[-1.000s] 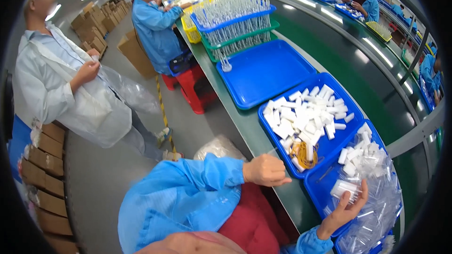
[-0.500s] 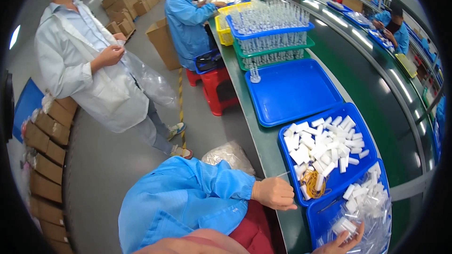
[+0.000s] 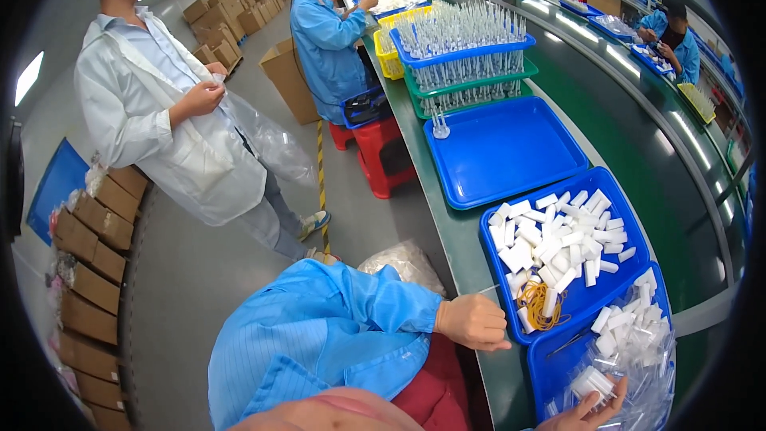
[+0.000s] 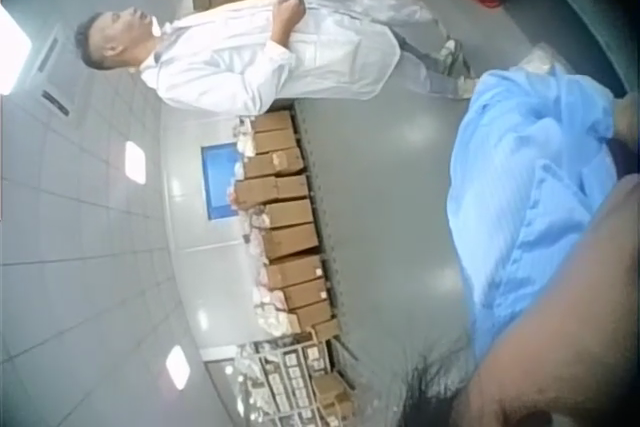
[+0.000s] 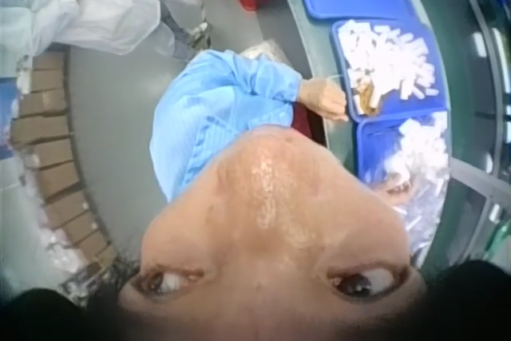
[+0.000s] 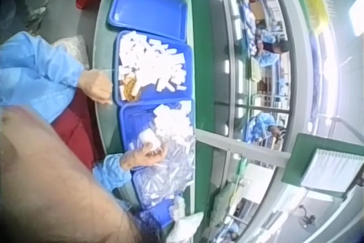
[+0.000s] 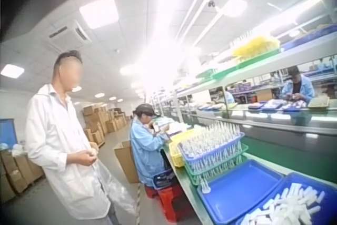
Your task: The person assembles plastic components into bundles by hand, binds them with rubber bands, aligns the parts using tweezers, and inserts the bundles into plastic bags.
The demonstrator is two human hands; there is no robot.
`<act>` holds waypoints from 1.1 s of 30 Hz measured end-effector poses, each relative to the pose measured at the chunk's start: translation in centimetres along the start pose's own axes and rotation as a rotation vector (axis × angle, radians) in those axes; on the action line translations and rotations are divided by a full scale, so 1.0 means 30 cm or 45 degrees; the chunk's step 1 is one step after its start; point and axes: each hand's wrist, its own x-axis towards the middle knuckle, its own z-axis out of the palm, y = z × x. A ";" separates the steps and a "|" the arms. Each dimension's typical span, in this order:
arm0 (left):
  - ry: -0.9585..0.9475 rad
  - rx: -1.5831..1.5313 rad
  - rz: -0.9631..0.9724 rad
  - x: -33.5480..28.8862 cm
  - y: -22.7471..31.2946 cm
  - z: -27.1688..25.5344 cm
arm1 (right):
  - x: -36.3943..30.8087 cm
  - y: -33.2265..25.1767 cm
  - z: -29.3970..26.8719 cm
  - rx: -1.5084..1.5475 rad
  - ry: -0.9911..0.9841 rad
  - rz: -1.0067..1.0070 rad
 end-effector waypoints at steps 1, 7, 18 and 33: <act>-0.005 0.008 -0.012 -0.005 -0.001 0.004 | -0.004 0.001 -0.003 -0.001 -0.001 0.005; 0.006 0.013 -0.040 -0.017 0.002 0.007 | -0.037 -0.134 0.041 0.079 -0.031 0.194; 0.072 -0.166 0.019 -0.011 -0.028 -0.045 | -0.059 -0.184 0.057 0.082 -0.060 0.043; 1.130 -0.142 -1.743 0.004 -1.078 -1.051 | -0.077 -0.192 0.077 0.174 -0.066 0.003</act>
